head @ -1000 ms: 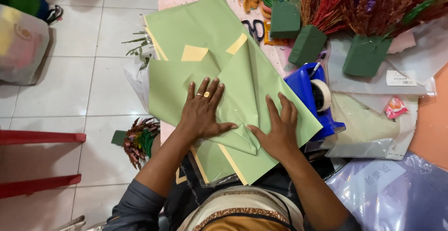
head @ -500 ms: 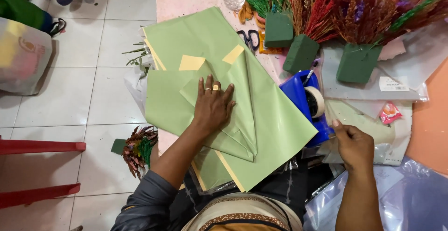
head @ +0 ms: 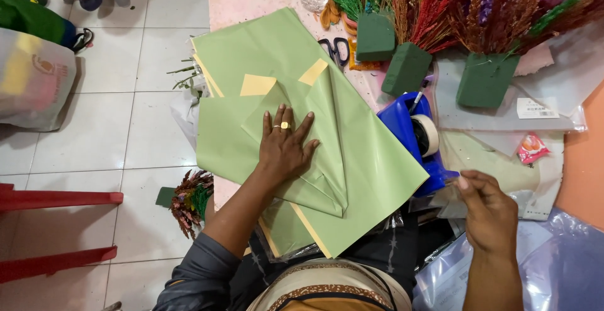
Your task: The person folds a large sheet of light green paper on a table, creating a series of pleats. They smooth the folds with their hands and use a piece of tape to secure the folded paper.
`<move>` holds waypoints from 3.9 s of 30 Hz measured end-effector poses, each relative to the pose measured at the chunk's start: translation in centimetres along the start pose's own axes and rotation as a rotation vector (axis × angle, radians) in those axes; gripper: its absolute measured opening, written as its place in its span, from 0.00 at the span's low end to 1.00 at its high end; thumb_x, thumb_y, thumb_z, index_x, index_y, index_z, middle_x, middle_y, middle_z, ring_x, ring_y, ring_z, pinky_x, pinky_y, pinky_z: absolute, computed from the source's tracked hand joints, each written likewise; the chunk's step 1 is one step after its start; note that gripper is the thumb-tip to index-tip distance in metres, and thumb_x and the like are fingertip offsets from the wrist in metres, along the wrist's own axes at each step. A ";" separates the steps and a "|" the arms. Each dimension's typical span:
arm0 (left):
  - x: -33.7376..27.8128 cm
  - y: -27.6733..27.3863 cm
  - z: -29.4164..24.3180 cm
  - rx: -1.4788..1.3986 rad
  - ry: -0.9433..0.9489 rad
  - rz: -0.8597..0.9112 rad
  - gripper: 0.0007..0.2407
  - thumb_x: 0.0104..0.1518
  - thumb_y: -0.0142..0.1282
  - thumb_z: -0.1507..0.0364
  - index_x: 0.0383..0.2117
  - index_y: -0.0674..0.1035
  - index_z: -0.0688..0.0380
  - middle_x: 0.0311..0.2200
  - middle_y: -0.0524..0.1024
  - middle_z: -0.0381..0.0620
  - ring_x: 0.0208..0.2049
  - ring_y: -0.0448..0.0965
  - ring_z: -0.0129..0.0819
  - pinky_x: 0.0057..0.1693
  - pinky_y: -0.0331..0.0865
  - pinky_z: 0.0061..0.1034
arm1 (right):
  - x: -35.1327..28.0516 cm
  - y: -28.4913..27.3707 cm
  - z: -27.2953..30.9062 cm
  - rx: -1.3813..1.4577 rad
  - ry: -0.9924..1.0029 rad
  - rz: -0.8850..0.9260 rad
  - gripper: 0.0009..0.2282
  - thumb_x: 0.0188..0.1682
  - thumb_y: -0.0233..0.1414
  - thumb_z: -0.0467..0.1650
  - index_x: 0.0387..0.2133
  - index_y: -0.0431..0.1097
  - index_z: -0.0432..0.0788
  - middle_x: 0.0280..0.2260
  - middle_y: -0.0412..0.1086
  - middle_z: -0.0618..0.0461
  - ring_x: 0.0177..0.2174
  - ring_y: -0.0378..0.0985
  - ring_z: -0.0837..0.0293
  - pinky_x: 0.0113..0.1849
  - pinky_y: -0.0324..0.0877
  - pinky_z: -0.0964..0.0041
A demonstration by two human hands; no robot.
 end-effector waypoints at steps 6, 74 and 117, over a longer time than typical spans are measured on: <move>0.0 -0.5 -0.1 -0.016 -0.037 0.057 0.29 0.63 0.24 0.46 0.71 0.55 0.36 0.72 0.42 0.67 0.73 0.37 0.56 0.70 0.28 0.62 | -0.3 1.4 -9.6 0.535 0.223 0.089 0.05 0.57 0.55 0.33 0.36 0.72 0.44 0.34 0.73 0.52 0.34 0.80 0.53 0.32 0.74 0.61; -1.0 -3.7 -0.8 -0.065 0.002 0.292 0.34 0.62 0.24 0.43 0.73 0.54 0.43 0.75 0.44 0.45 0.74 0.36 0.59 0.70 0.30 0.70 | 14.6 31.5 11.9 -0.648 -0.689 0.539 0.34 0.45 0.42 0.25 0.70 0.44 0.45 0.39 0.65 0.49 0.44 0.65 0.42 0.50 0.58 0.44; -1.7 -2.1 -2.1 -0.028 0.060 0.292 0.36 0.57 0.29 0.47 0.73 0.52 0.50 0.74 0.47 0.44 0.75 0.37 0.57 0.70 0.32 0.70 | 2.2 33.6 11.5 -0.184 -0.837 0.478 0.29 0.61 0.41 0.35 0.71 0.38 0.36 0.66 0.56 0.33 0.59 0.64 0.31 0.63 0.51 0.35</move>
Point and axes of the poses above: each hand's wrist, its own x-axis towards the middle knuckle, its own y-axis out of the palm, z = x × y, the point moved 8 cm from there along x, towards the middle knuckle
